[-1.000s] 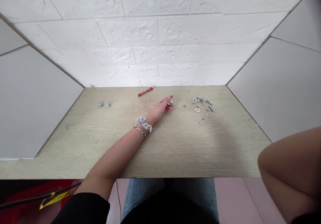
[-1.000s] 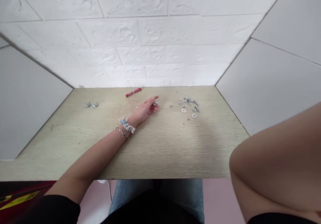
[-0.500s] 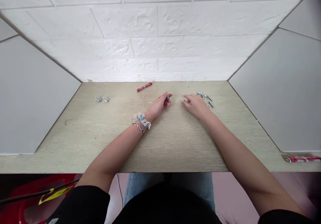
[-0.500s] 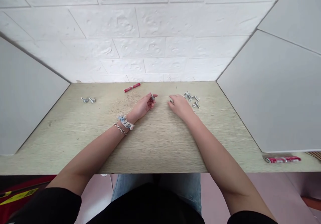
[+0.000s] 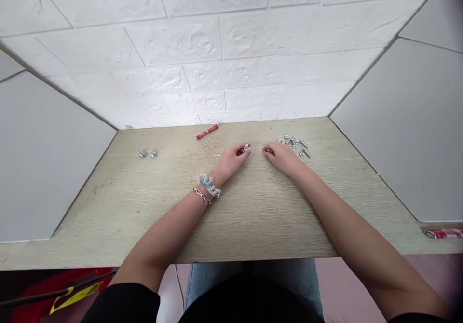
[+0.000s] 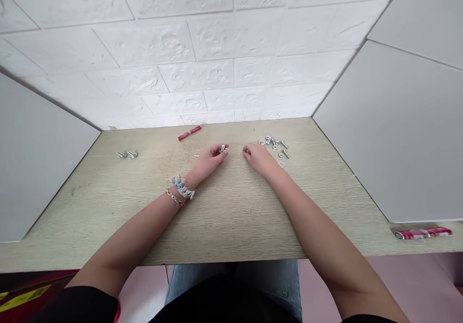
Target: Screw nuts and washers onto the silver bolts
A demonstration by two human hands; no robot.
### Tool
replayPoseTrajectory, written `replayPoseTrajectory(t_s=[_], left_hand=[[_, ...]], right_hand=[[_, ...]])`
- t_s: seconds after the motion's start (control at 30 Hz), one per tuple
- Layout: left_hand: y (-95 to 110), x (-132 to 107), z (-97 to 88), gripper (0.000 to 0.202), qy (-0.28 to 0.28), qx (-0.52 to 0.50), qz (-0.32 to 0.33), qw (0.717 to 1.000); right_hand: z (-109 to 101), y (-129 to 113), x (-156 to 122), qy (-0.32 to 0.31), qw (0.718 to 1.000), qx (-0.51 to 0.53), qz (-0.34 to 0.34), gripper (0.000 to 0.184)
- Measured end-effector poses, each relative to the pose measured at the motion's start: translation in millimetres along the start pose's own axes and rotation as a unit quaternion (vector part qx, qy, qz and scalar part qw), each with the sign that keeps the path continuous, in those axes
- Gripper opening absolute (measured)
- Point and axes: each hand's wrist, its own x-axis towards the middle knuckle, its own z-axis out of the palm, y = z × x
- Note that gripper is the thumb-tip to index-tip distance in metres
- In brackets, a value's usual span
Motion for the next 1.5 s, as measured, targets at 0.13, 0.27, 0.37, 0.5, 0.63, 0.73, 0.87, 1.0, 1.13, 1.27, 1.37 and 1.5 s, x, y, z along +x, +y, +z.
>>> replayPoseTrajectory(t_s=[0.13,0.27,0.37,0.5,0.63,0.73,0.87,1.0,1.13,1.27,1.37,1.5], left_hand=[[-3,0,-1.1,0.024,0.01,0.02,0.022,1.0],[-3,1,-1.0,0.024,-0.007,0.053,0.034,0.998],[-3,0,-1.8,0.025,-0.03,0.077,0.056,0.995],[-1,-4,-5.0,0.025,0.009,0.104,0.063,0.992],[2,-10,-7.5,0.023,0.017,0.147,0.08,0.986],[1,-15,-10.2,0.025,0.011,0.192,0.095,0.977],[-5,-23,-16.9,0.024,0.011,0.231,0.118,0.966],[-8,-25,-20.9,0.024,0.017,0.248,0.126,0.96],[-8,-24,-20.1,0.028,0.014,0.254,0.14,0.957],[-7,-24,-19.3,0.028,0.015,0.255,0.132,0.958],[-6,-25,-19.6,0.026,0.018,0.253,0.126,0.959],[-7,-24,-20.6,0.025,0.015,0.258,0.132,0.957]], right_hand=[[-3,0,-1,-0.009,0.999,0.036,0.0,0.012],[5,-18,-1,0.056,0.984,0.171,0.005,0.015],[18,-39,-1,0.161,0.949,0.272,0.005,0.022],[32,-55,-5,0.186,0.929,0.318,-0.041,0.021],[35,-54,-12,0.201,0.923,0.314,-0.092,0.017],[35,-52,-14,0.209,0.924,0.296,-0.121,0.015],[36,-53,-15,0.196,0.924,0.269,-0.186,0.015],[37,-53,-15,0.193,0.922,0.272,-0.197,0.015],[36,-51,-14,0.19,0.926,0.285,-0.16,0.016],[34,-52,-16,0.185,0.93,0.28,-0.15,0.017],[31,-53,-17,0.178,0.934,0.276,-0.14,0.018],[30,-54,-16,0.172,0.938,0.272,-0.132,0.017]])
